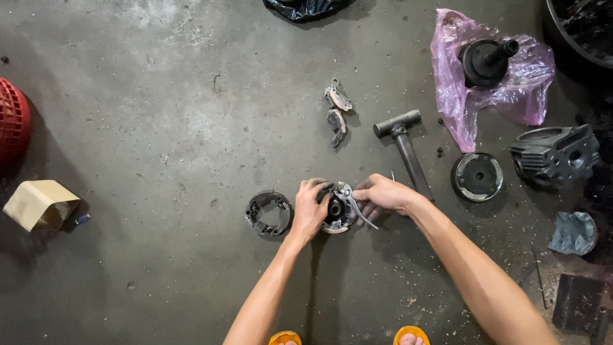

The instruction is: Assembling a motorcycle centrifugal clutch assembly on the floor using a hammer and a punch

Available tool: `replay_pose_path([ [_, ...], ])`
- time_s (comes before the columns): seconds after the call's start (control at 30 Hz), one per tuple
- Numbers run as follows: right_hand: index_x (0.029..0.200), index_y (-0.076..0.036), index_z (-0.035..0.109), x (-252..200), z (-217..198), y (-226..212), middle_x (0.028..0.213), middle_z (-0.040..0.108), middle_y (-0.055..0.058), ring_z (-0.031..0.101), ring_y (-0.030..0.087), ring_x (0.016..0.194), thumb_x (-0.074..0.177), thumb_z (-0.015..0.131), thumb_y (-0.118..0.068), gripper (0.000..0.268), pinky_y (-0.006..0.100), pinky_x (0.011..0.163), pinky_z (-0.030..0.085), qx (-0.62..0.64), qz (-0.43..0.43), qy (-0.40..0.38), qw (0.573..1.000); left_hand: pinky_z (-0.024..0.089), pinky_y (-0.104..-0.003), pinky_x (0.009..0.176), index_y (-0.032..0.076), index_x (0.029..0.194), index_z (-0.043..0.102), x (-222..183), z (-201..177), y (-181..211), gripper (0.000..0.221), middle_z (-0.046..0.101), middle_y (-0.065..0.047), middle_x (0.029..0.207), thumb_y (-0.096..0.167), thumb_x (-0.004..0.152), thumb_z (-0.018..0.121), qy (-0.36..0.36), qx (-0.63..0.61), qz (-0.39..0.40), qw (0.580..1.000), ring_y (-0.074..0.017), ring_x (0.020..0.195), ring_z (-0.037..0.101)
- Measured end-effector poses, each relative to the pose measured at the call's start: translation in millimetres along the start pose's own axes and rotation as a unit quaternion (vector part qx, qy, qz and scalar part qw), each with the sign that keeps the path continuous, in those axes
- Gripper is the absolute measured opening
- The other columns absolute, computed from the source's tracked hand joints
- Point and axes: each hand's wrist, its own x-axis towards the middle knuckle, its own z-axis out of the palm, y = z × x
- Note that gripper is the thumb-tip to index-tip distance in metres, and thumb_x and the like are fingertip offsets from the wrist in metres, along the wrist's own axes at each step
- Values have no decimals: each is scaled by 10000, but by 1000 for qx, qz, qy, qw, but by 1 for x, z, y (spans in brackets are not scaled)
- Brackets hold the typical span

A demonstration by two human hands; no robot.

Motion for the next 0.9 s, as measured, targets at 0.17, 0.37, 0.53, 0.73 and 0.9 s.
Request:
replay_pose_path([
  [0.17,1092,190,642,6,-4,0,852,731,341,769,383,691,1012,503,-106,336,468,593,643,-3,19,-20,1000,570,-385,917,69,1067,761,-4,9,-11,222,702,-93,1073,64,845,745,43,-3,36,998,-299,1054,638],
  [0.37,1027,146,673,9,-4,-8,845,749,300,770,352,686,999,534,-118,300,431,600,639,-42,28,-17,999,573,-392,912,59,1065,753,-4,9,-9,204,707,-92,1068,47,861,741,52,-12,52,997,-300,1047,643],
  [0.53,1050,182,637,16,-4,-19,794,713,342,755,414,674,977,594,-79,274,497,565,627,-58,38,8,998,573,-398,915,68,1068,757,-5,10,-11,213,717,-93,1068,42,857,744,59,-16,57,996,-301,1036,648],
  [0.73,955,119,721,49,-8,-18,692,702,244,752,334,607,908,690,-118,244,444,528,634,-216,31,22,976,580,-411,893,50,1064,757,-4,9,-8,220,717,-102,1061,34,845,748,68,-4,62,996,-308,1032,654],
  [0.9,1025,100,744,56,0,-13,750,698,248,739,312,672,891,724,-157,290,445,575,626,-274,28,41,960,584,-432,877,30,1061,745,-6,9,-10,225,703,-130,1049,11,836,748,72,12,86,994,-341,1018,649],
])
